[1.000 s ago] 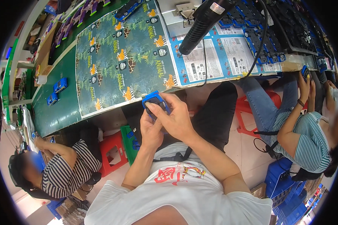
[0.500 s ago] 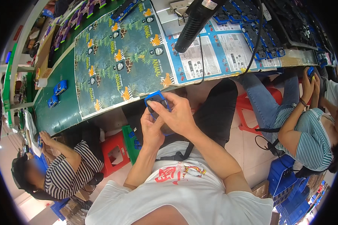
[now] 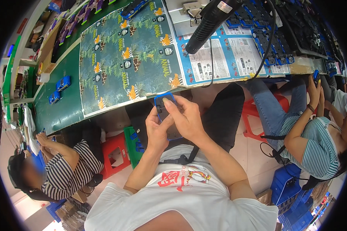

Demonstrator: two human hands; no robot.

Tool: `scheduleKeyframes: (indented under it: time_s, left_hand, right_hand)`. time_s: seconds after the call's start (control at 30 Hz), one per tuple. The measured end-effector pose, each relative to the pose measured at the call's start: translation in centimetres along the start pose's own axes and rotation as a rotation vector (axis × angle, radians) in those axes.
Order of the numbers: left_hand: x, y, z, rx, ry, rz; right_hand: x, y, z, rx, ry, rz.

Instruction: Assembling small plastic toy cars on a production line using an electric screwdriver to fasten components.

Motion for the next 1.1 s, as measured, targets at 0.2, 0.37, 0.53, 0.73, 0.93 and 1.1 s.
scheduleKeyframes:
  time_s: [0.2, 0.37, 0.53, 0.73, 0.93, 1.1]
  left_hand:
    - [0.9, -0.5, -0.1, -0.05, 0.01, 0.027]
    - [0.7, -1.0, 0.3, -0.065, 0.033, 0.01]
    - [0.1, -1.4, 0.4, -0.166, 0.078, -0.032]
    - [-0.2, -1.8, 0.5, -0.003, -0.064, -0.014]
    - [0.3, -1.4, 0.1, 0.071, -0.115, -0.034]
    - [-0.1, -1.9, 0.6, -0.104, 0.045, -0.029]
  right_hand:
    - [-0.9, -0.6, 0.6, -0.053, 0.056, -0.07]
    - [-0.9, -1.1, -0.1, -0.025, 0.133, -0.059]
    - [-1.6, -1.2, -1.4, 0.162, -0.084, 0.053]
    - [-1.0, -0.6, 3.5, -0.186, 0.486, -0.215]
    - [-0.9, -1.1, 3.1, -0.199, 0.599, -0.159]
    - [-3.1, 0.8, 7.1, -0.529, 0.719, -0.246]
Point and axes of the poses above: each hand's wrist, its own y-axis away from the middle knuckle, its own x-axis out of the palm, z = x × y, the point moved 9 cm from there along -y, towards the middle knuckle, and after that the axes turned 11 degrees about y, right-handed, at the moved point
